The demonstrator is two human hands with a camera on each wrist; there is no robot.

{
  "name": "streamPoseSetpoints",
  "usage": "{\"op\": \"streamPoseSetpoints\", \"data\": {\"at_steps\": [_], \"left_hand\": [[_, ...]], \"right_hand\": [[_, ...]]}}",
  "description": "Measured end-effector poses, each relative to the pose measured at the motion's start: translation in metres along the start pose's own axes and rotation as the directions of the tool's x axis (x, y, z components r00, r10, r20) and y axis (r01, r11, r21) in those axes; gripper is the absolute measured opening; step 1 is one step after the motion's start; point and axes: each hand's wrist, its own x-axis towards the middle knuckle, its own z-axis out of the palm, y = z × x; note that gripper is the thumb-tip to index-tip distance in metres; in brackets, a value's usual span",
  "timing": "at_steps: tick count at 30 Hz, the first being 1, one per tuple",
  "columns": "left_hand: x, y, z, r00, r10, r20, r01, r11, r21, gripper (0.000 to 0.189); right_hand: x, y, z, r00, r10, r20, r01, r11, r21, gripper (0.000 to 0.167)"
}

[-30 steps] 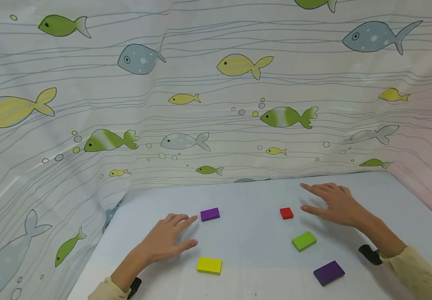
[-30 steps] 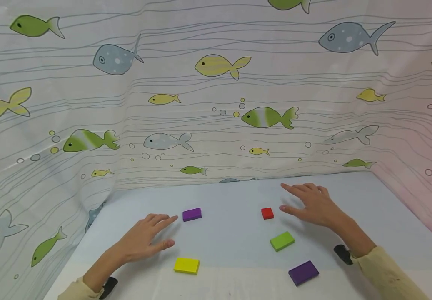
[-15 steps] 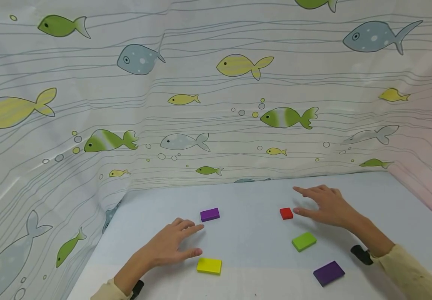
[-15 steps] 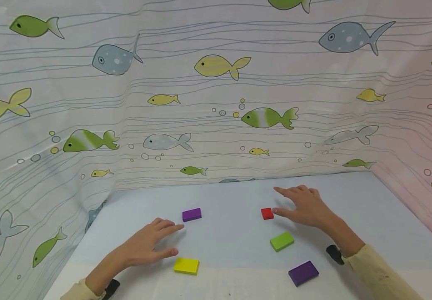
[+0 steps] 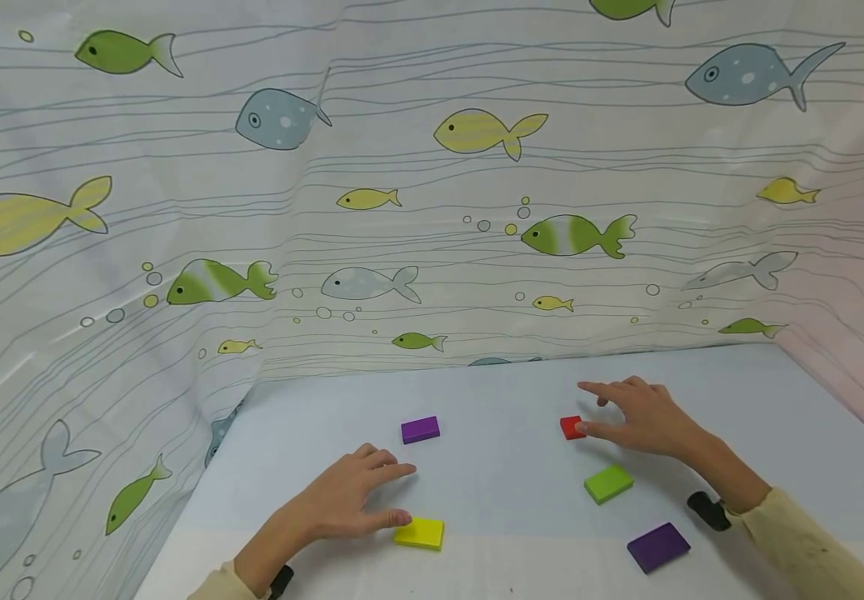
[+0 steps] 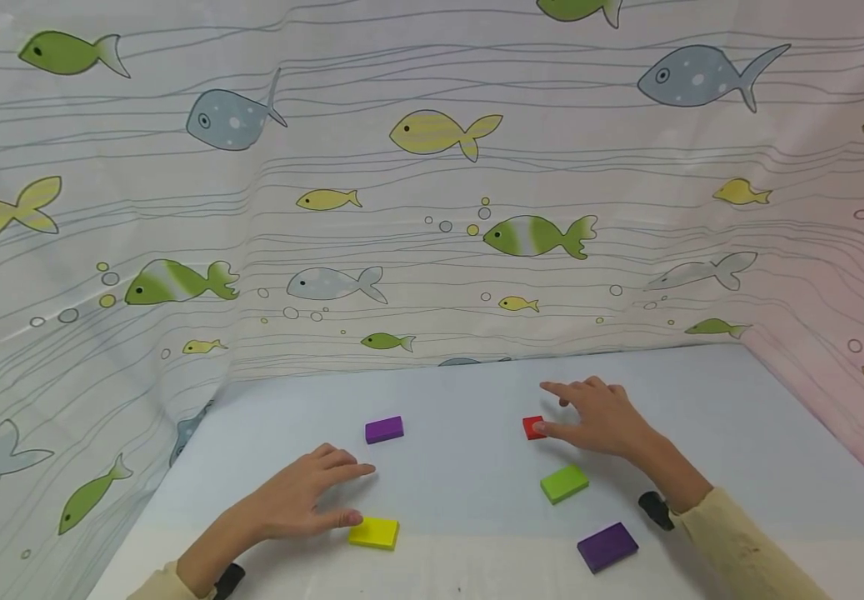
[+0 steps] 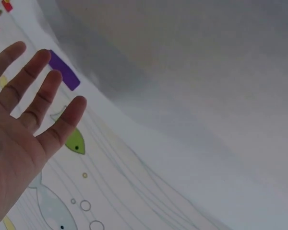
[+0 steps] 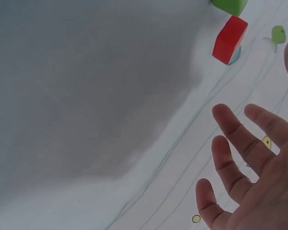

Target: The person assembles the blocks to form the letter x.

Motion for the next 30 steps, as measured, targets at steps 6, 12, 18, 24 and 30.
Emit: {"op": "streamPoseSetpoints", "data": {"at_steps": [6,12,18,24,30], "left_hand": [[0.001,0.002,0.001,1.0,0.025,-0.003,-0.025,1.0,-0.004,0.062],[0.001,0.004,0.002,1.0,0.019,0.022,-0.019,1.0,-0.011,0.063],[0.001,0.006,0.006,0.999,0.048,0.017,-0.048,0.999,-0.018,0.063],[0.0,0.006,0.008,0.993,0.112,-0.024,-0.112,0.994,-0.006,0.06],[0.0,0.007,0.008,0.988,0.148,-0.033,-0.149,0.989,-0.019,0.055]], "right_hand": [[0.0,-0.004,0.0,1.0,0.007,-0.003,-0.007,1.0,0.011,0.073],[0.003,-0.011,-0.001,0.999,0.039,0.03,-0.039,0.999,0.003,0.074],[0.005,-0.014,0.004,0.997,0.061,0.042,-0.062,0.998,0.001,0.075],[0.006,-0.014,0.01,0.996,0.065,0.056,-0.066,0.998,0.014,0.072],[0.006,-0.013,0.012,0.994,0.072,0.084,-0.074,0.997,0.022,0.064]]}}
